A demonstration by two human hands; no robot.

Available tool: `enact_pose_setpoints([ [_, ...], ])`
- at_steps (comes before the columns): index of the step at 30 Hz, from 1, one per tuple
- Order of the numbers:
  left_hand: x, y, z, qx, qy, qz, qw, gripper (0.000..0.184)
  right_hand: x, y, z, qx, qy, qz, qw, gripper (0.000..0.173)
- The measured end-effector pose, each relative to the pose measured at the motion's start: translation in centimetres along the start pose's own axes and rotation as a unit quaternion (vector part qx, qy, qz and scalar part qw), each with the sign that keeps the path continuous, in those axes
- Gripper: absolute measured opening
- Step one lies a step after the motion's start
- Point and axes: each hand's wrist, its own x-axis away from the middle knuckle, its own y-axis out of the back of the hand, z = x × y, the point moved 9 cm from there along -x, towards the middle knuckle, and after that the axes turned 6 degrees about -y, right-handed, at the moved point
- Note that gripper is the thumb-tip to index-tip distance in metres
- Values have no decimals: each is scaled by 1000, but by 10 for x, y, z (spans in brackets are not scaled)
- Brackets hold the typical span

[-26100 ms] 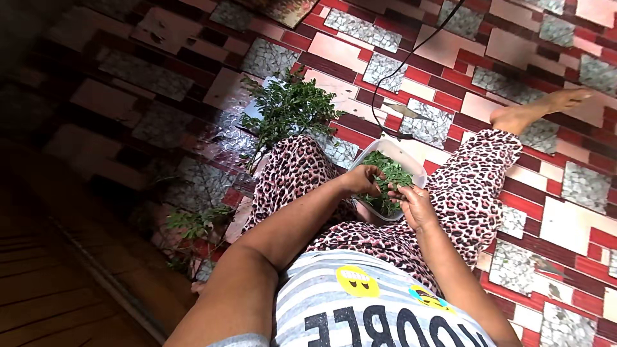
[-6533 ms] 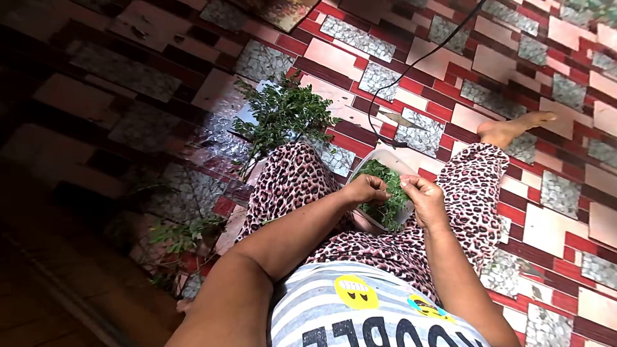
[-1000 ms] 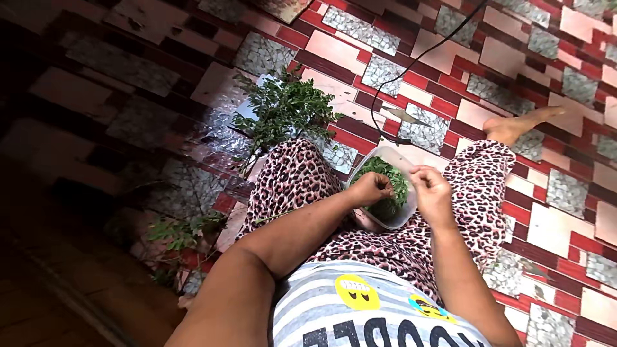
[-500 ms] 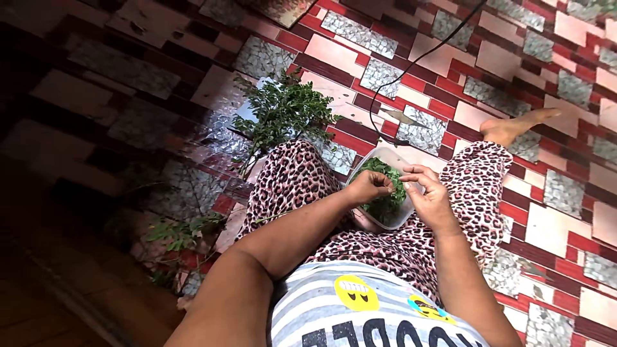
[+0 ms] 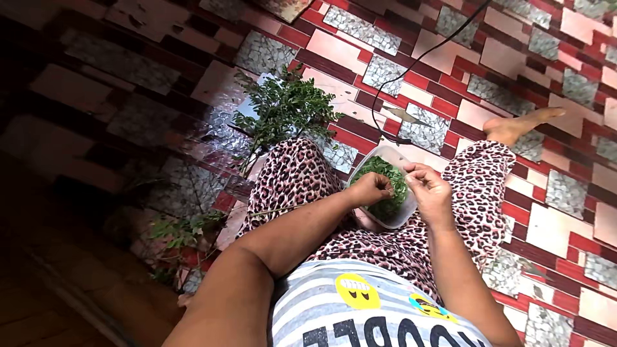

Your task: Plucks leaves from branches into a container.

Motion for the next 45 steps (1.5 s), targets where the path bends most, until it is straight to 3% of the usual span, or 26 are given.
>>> enact_pose_setpoints([
  [3, 0, 2, 4, 105, 6, -19, 994, 10, 0, 17, -7, 24, -45, -19, 999, 18],
  [5, 0, 2, 5, 135, 6, -21, 991, 9, 4, 24, -21, 29, -83, -42, 995, 15],
  [7, 0, 1, 5, 145, 9, -20, 989, 9, 9, 20, -37, -33, -133, -25, 990, 4],
  [10, 1, -2, 6, 144, 17, -15, 989, 9, 16, 4, -48, -120, -188, 28, 974, 20],
  [16, 2, -3, 4, 145, 38, -3, 989, 11, 12, -3, -43, -78, -163, 9, 984, 6],
  [27, 3, -3, 8, 190, 59, -15, 980, 10, 10, 5, -43, 20, -157, 1, 987, 10],
  [34, 4, -7, 9, 209, 89, 0, 974, 11, 13, -4, -48, -125, -180, 35, 975, 11],
  [40, 5, -10, 10, 212, 103, 17, 972, 11, 9, 6, -49, -74, -163, -31, 983, 7],
  [45, 6, -15, 8, 219, 111, 41, 969, 11, 9, -1, -49, -108, -186, 40, 976, 20],
])
